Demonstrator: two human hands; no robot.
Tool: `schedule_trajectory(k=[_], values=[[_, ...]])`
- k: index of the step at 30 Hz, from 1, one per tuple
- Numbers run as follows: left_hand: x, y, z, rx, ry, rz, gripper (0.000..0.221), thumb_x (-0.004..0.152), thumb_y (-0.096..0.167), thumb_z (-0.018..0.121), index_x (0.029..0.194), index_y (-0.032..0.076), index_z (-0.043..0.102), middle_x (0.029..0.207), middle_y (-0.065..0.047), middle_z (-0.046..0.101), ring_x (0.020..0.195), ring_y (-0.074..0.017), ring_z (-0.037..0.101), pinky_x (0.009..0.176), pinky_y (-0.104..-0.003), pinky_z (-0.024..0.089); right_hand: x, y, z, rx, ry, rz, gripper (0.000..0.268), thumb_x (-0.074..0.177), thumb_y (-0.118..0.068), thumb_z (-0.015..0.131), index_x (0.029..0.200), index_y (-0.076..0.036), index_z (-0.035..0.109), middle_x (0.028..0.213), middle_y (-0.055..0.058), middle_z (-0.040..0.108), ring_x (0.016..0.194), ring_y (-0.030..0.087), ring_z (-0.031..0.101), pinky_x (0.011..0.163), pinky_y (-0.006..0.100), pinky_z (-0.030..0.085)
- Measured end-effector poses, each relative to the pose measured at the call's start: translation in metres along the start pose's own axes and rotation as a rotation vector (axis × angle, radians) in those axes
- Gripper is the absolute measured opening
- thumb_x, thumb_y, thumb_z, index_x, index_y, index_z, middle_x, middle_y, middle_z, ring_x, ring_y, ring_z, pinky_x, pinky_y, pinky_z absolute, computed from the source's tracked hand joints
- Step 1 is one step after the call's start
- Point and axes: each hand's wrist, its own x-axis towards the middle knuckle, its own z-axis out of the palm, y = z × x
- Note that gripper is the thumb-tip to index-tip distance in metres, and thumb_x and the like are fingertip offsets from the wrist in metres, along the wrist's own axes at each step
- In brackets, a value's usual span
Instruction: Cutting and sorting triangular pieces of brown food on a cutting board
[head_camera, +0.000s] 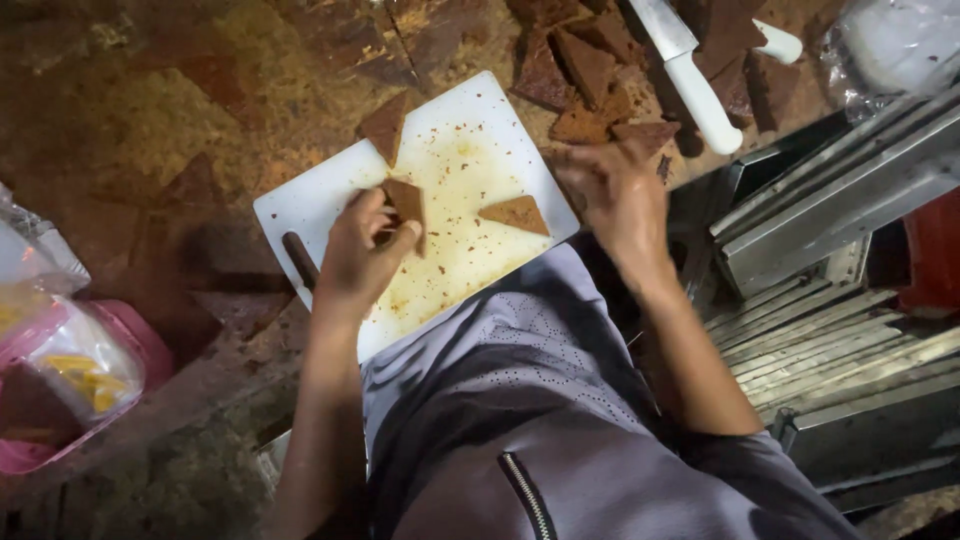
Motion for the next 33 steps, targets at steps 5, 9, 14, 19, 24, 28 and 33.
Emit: schedule_trajectory(k=[5, 9, 14, 19, 24, 28, 33], values=[[-0.006, 0.033, 0.009, -0.706, -0.152, -0.128, 0.025, 0.086, 0.005, 0.071, 0.112, 0.005, 0.070, 0.114, -0.014, 0.077, 0.113, -0.0283, 0.070, 0.099, -0.047, 0.056, 0.038, 0.032, -0.016, -0.260, 0.168, -0.085, 0.020, 0.092, 0.008, 0.081, 0.109, 0.004, 0.072, 0.105, 0.018, 0.061, 0.089, 0.036, 0.069, 0.070, 0.046, 0.055], [-0.002, 0.041, 0.029, -0.915, -0.140, -0.047, 0.042, 0.087, -0.004, 0.068, 0.128, -0.001, 0.062, 0.112, -0.016, 0.075, 0.102, -0.0220, 0.070, 0.090, -0.035, 0.057, 0.072, 0.062, 0.004, -0.385, 0.098, -0.075, 0.039, 0.101, -0.027, 0.084, 0.123, 0.003, 0.071, 0.096, 0.018, 0.062, 0.087, 0.040, 0.061, 0.066, 0.050, 0.051], [0.003, 0.042, 0.043, -0.916, -0.035, -0.215, 0.080, 0.077, 0.017, 0.081, 0.143, -0.008, 0.045, 0.137, -0.036, 0.051, 0.119, -0.0289, 0.057, 0.078, -0.035, 0.064, 0.100, 0.099, 0.024, -0.314, -0.042, 0.104, 0.058, 0.083, -0.017, 0.088, 0.127, 0.006, 0.056, 0.099, 0.024, 0.067, 0.102, 0.046, 0.060, 0.077, 0.056, 0.051], [-0.007, 0.073, 0.026, -0.815, -0.045, 0.047, 0.023, 0.091, 0.011, 0.074, 0.114, 0.012, 0.069, 0.106, -0.003, 0.075, 0.097, -0.0136, 0.069, 0.084, -0.033, 0.061, 0.090, 0.045, -0.010, -0.104, -0.057, 0.314, 0.051, 0.083, -0.003, 0.088, 0.122, -0.005, 0.055, 0.116, 0.015, 0.065, 0.103, 0.032, 0.063, 0.084, 0.041, 0.057], [-0.013, 0.088, 0.026, -0.744, 0.037, 0.396, 0.019, 0.094, -0.005, 0.072, 0.108, 0.007, 0.071, 0.114, -0.012, 0.075, 0.111, -0.0206, 0.073, 0.104, -0.030, 0.060, 0.052, -0.025, -0.040, 0.224, 0.033, 0.167, 0.027, 0.095, -0.001, 0.079, 0.111, -0.006, 0.058, 0.113, 0.009, 0.071, 0.103, 0.026, 0.072, 0.095, 0.041, 0.062], [-0.010, 0.092, 0.033, -0.563, 0.152, 0.655, 0.031, 0.084, -0.021, 0.069, 0.098, 0.006, 0.075, 0.108, -0.014, 0.071, 0.107, -0.0307, 0.073, 0.098, -0.041, 0.060, 0.016, -0.032, -0.034, 0.460, 0.052, 0.022, 0.027, 0.092, -0.004, 0.080, 0.116, 0.000, 0.068, 0.103, 0.014, 0.071, 0.087, 0.020, 0.070, 0.074, 0.030, 0.057], [-0.012, 0.098, 0.042, -0.579, 0.275, 0.825, 0.025, 0.082, -0.017, 0.077, 0.089, 0.007, 0.077, 0.104, -0.015, 0.072, 0.100, -0.0335, 0.072, 0.091, -0.048, 0.062, 0.004, -0.067, -0.032, 0.544, 0.179, -0.074, 0.032, 0.078, 0.004, 0.089, 0.107, 0.003, 0.074, 0.102, 0.020, 0.073, 0.098, 0.028, 0.073, 0.088, 0.039, 0.059]])
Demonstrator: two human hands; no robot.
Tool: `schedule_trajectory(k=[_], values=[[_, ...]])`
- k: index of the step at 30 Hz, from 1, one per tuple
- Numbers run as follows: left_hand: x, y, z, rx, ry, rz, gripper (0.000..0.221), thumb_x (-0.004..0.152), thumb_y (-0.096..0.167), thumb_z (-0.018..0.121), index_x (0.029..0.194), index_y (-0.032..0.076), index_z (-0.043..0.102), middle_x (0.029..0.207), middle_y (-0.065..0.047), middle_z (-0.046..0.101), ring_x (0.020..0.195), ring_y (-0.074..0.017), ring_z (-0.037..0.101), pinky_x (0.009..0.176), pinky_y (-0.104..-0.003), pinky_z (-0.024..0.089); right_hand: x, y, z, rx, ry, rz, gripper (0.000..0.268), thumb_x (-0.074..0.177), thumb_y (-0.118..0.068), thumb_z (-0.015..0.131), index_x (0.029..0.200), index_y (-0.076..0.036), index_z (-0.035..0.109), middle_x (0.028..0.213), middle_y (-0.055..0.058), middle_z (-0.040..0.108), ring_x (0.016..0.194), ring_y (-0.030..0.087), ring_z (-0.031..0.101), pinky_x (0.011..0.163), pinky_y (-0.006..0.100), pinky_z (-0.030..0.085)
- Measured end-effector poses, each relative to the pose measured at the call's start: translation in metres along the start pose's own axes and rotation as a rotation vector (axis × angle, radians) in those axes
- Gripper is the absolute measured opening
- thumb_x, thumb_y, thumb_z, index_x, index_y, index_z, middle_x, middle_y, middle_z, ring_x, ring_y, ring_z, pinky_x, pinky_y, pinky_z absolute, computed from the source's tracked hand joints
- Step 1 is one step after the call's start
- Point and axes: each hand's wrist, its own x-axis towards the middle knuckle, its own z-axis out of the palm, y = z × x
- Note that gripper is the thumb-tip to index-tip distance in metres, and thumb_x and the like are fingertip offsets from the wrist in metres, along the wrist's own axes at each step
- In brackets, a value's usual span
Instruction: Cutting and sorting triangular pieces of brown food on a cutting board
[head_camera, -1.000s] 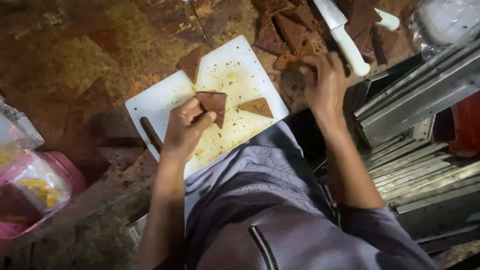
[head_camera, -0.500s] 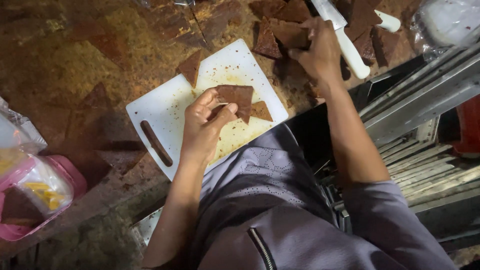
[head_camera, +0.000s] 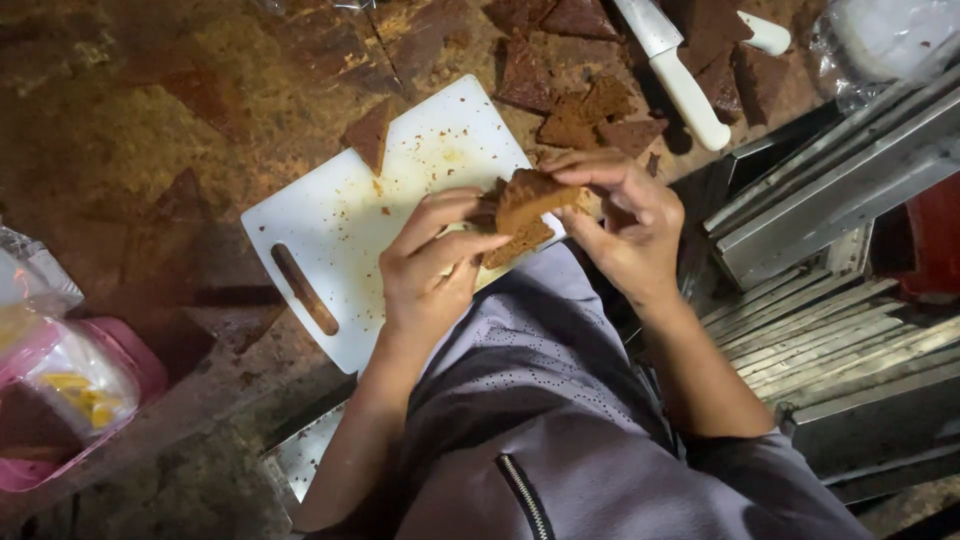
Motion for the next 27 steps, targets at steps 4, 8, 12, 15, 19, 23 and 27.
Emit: schedule_trajectory(k=[4, 8, 12, 15, 19, 23, 27], values=[[-0.002, 0.003, 0.001, 0.150, 0.012, 0.222, 0.016, 0.084, -0.019, 0.068, 0.076, -0.004, 0.067, 0.093, -0.023, 0.072, 0.088, -0.0450, 0.074, 0.080, -0.052, 0.063, -0.003, -0.006, 0.002, 0.102, -0.018, -0.182, 0.017, 0.085, 0.006, 0.079, 0.099, 0.012, 0.070, 0.101, 0.030, 0.071, 0.099, 0.041, 0.072, 0.088, 0.045, 0.058], [-0.009, 0.008, 0.003, 0.204, 0.068, 0.122, 0.023, 0.083, -0.016, 0.075, 0.104, -0.007, 0.070, 0.096, -0.022, 0.072, 0.086, -0.0416, 0.074, 0.075, -0.049, 0.063, -0.008, -0.004, 0.004, 0.152, -0.023, -0.211, 0.017, 0.086, 0.007, 0.076, 0.100, 0.011, 0.069, 0.099, 0.027, 0.072, 0.094, 0.034, 0.073, 0.082, 0.038, 0.056], [-0.007, 0.027, 0.002, 0.308, 0.034, -0.015, 0.034, 0.089, -0.005, 0.076, 0.121, -0.006, 0.066, 0.102, -0.021, 0.070, 0.090, -0.0392, 0.073, 0.077, -0.044, 0.062, -0.022, 0.016, -0.003, 0.179, -0.046, -0.150, 0.021, 0.082, 0.005, 0.080, 0.099, 0.012, 0.069, 0.095, 0.025, 0.073, 0.085, 0.030, 0.071, 0.075, 0.037, 0.056], [-0.004, 0.035, -0.003, 0.235, -0.102, -0.255, 0.039, 0.089, -0.011, 0.069, 0.126, -0.012, 0.057, 0.111, -0.026, 0.059, 0.101, -0.0448, 0.066, 0.083, -0.058, 0.063, -0.028, 0.021, -0.004, 0.088, -0.105, 0.105, 0.037, 0.073, 0.000, 0.086, 0.108, 0.002, 0.073, 0.079, 0.011, 0.071, 0.048, 0.003, 0.043, 0.042, 0.019, 0.038], [-0.014, 0.018, -0.013, 0.057, -0.169, -0.547, 0.051, 0.087, -0.006, 0.068, 0.135, -0.010, 0.053, 0.125, -0.027, 0.062, 0.115, -0.0448, 0.063, 0.097, -0.059, 0.055, -0.023, 0.015, 0.005, 0.233, -0.279, 0.276, 0.038, 0.076, 0.001, 0.085, 0.112, 0.001, 0.072, 0.088, 0.012, 0.073, 0.076, 0.011, 0.061, 0.071, 0.029, 0.055], [-0.013, -0.015, -0.066, -0.043, -0.178, -0.700, 0.056, 0.084, 0.004, 0.069, 0.131, -0.016, 0.048, 0.101, -0.031, 0.066, 0.071, -0.0316, 0.069, 0.060, -0.041, 0.065, -0.012, 0.014, 0.009, 0.122, -0.418, 0.260, 0.041, 0.081, -0.002, 0.083, 0.119, 0.004, 0.069, 0.094, 0.020, 0.072, 0.091, 0.029, 0.067, 0.086, 0.046, 0.058], [-0.006, -0.031, -0.158, 0.432, -0.274, -0.603, 0.043, 0.091, -0.007, 0.069, 0.127, -0.025, 0.054, 0.095, -0.037, 0.068, 0.072, -0.0447, 0.070, 0.067, -0.049, 0.059, 0.032, 0.068, -0.017, -0.337, -0.277, 0.098, 0.034, 0.088, 0.003, 0.082, 0.120, 0.008, 0.070, 0.098, 0.029, 0.071, 0.093, 0.049, 0.069, 0.079, 0.052, 0.056]])
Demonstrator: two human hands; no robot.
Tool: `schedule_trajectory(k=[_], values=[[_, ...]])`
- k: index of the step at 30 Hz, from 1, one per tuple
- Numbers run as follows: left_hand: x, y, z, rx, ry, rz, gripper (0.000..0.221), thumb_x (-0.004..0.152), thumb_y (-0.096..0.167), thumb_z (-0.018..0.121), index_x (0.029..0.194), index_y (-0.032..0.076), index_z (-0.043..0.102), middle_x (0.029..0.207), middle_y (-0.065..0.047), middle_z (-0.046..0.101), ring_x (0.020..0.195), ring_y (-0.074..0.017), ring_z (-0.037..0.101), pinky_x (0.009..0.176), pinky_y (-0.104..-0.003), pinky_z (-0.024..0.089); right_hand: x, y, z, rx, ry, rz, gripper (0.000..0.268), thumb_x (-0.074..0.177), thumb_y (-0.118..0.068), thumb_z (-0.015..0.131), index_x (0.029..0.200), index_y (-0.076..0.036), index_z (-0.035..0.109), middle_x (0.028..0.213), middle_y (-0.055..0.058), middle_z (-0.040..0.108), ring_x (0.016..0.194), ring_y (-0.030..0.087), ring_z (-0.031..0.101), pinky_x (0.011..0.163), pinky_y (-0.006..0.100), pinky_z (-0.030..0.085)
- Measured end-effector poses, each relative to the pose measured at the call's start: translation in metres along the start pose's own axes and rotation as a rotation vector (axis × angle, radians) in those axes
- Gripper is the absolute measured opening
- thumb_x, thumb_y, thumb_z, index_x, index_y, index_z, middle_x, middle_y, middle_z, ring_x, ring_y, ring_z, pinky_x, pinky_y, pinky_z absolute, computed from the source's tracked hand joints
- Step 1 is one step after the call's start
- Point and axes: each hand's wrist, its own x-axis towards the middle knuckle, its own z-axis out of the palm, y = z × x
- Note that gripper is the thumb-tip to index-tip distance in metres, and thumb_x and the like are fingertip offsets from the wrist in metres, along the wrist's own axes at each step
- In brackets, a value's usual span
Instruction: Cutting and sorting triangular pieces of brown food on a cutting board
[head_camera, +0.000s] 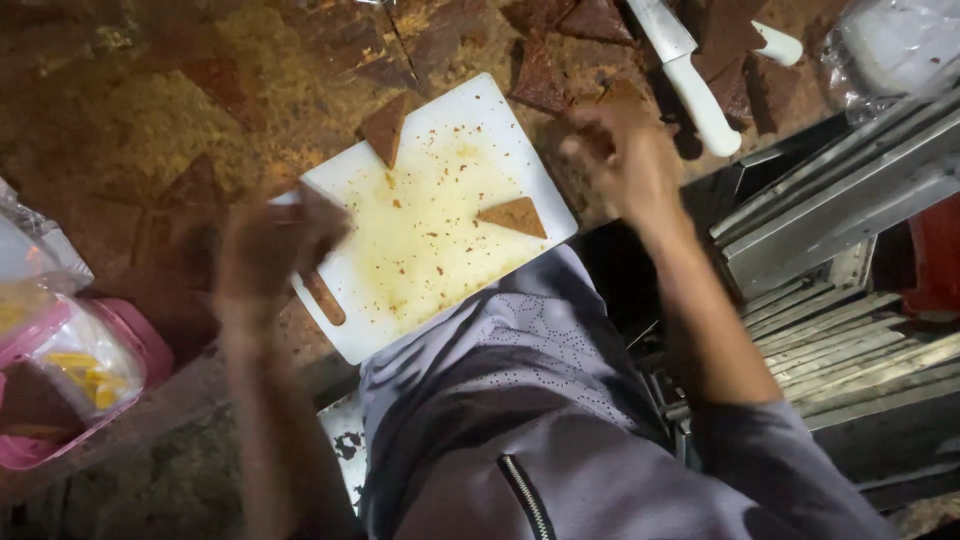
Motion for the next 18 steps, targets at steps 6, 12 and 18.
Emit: schedule_trajectory(k=[6, 12, 18], values=[[-0.002, -0.105, -0.050, 1.767, -0.069, 0.382, 0.009, 0.099, 0.022, 0.060, 0.091, 0.025, 0.061, 0.080, 0.009, 0.067, 0.066, -0.0102, 0.068, 0.050, -0.028, 0.047, 0.074, 0.101, -0.009, -0.611, 0.200, -0.159, 0.038, 0.091, 0.005, 0.081, 0.125, 0.008, 0.065, 0.118, 0.029, 0.064, 0.111, 0.049, 0.055, 0.085, 0.056, 0.050], [0.002, -0.060, -0.042, 0.851, 0.127, -0.557, 0.039, 0.095, 0.030, 0.048, 0.098, 0.006, 0.080, 0.091, -0.034, 0.071, 0.094, -0.0583, 0.067, 0.079, -0.061, 0.051, 0.095, 0.129, 0.000, -0.650, 0.163, -0.193, 0.075, 0.083, -0.003, 0.094, 0.143, -0.006, 0.050, 0.113, 0.027, 0.066, 0.105, 0.051, 0.059, 0.065, 0.061, 0.051], [0.026, -0.028, 0.011, 1.413, 0.665, -0.058, 0.027, 0.074, 0.011, 0.055, 0.096, 0.002, 0.067, 0.098, -0.017, 0.061, 0.081, -0.0344, 0.057, 0.066, -0.044, 0.049, 0.071, 0.073, -0.002, -0.524, 0.171, -0.080, 0.054, 0.082, -0.014, 0.100, 0.111, 0.005, 0.058, 0.103, 0.020, 0.057, 0.083, 0.040, 0.058, 0.062, 0.052, 0.046]])
